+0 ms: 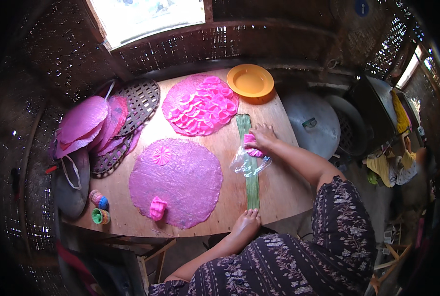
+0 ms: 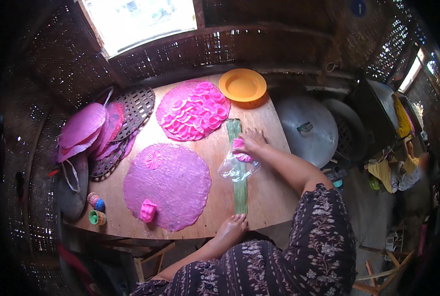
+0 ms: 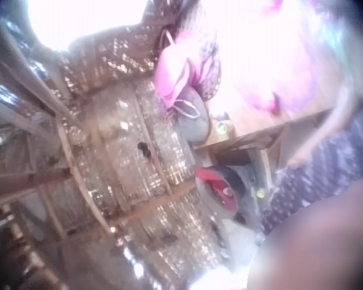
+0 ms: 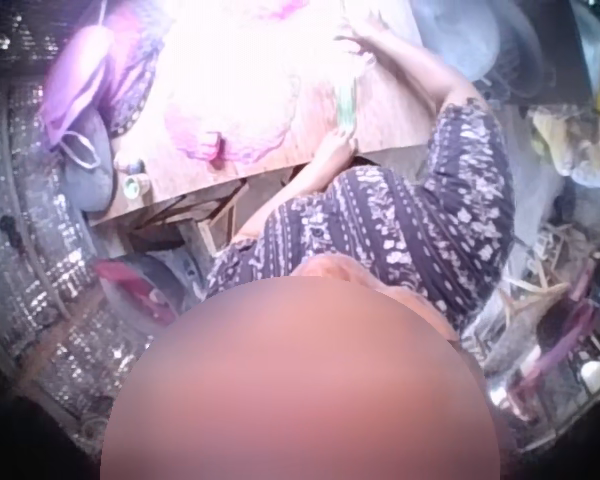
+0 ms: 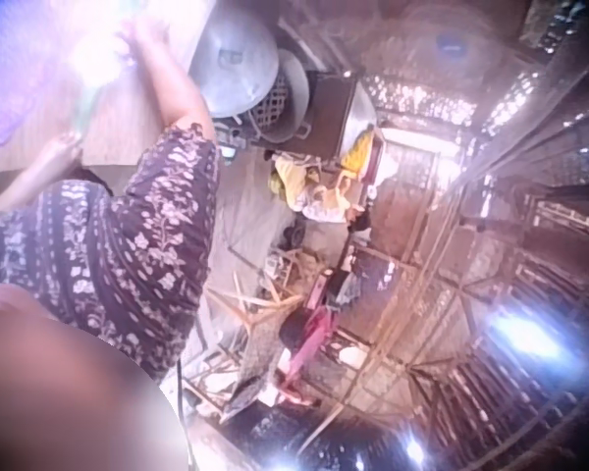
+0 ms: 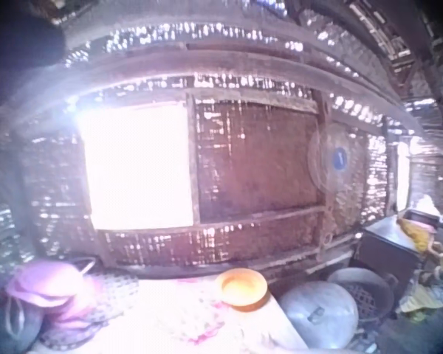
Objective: The person shapes small pieces of pink clay into flower-like forms by hand. They repeatedly roll, flatten, and pinch the clay, then place the finished pieces onto a larger pink mat on the table.
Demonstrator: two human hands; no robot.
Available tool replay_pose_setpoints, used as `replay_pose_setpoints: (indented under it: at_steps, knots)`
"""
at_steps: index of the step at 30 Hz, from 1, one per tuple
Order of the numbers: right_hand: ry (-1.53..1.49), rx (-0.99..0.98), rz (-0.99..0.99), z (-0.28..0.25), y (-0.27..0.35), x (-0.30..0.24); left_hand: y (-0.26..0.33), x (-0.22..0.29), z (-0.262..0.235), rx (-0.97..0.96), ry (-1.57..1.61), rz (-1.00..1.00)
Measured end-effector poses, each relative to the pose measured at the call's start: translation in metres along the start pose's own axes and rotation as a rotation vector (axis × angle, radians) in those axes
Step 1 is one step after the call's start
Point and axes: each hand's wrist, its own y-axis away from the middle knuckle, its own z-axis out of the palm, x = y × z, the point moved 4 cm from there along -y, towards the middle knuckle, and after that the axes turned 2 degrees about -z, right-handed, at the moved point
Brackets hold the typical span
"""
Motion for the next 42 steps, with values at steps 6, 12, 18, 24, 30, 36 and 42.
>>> replay_pose_setpoints:
  at_steps: [6, 12, 18, 24, 30, 36, 42]
  knots:
    - [0.091, 0.008, 0.095, -0.021, -0.050, 0.004, -0.001, 0.002, -0.006, 0.065, -0.007, 0.070]
    - [0.148, -0.093, -0.283, -0.055, -0.025, -0.050, -0.019, -0.079, -0.118, 0.381, 0.568, -0.305]
    - [-0.227, -0.530, -0.851, -0.096, 0.071, -0.108, -0.070, -0.139, -0.168, 0.249, 1.477, -0.341]
    - [-0.109, 0.373, -0.923, -0.117, 0.108, -0.107, -0.059, -0.125, -0.116, 0.077, 2.040, -0.496]
    - [-0.786, -0.046, -0.336, -0.040, 0.085, -0.028, -0.021, -0.160, -0.099, 0.550, 1.813, -0.540]
    - [-0.431, 0.203, -0.243, -0.011, 0.101, -0.039, -0.006, -0.186, -0.102, 0.831, 1.570, -0.677]
    - [-1.407, -0.307, -0.671, -0.007, 0.128, -0.122, -0.041, -0.162, -0.098, 1.018, 1.620, -0.605]
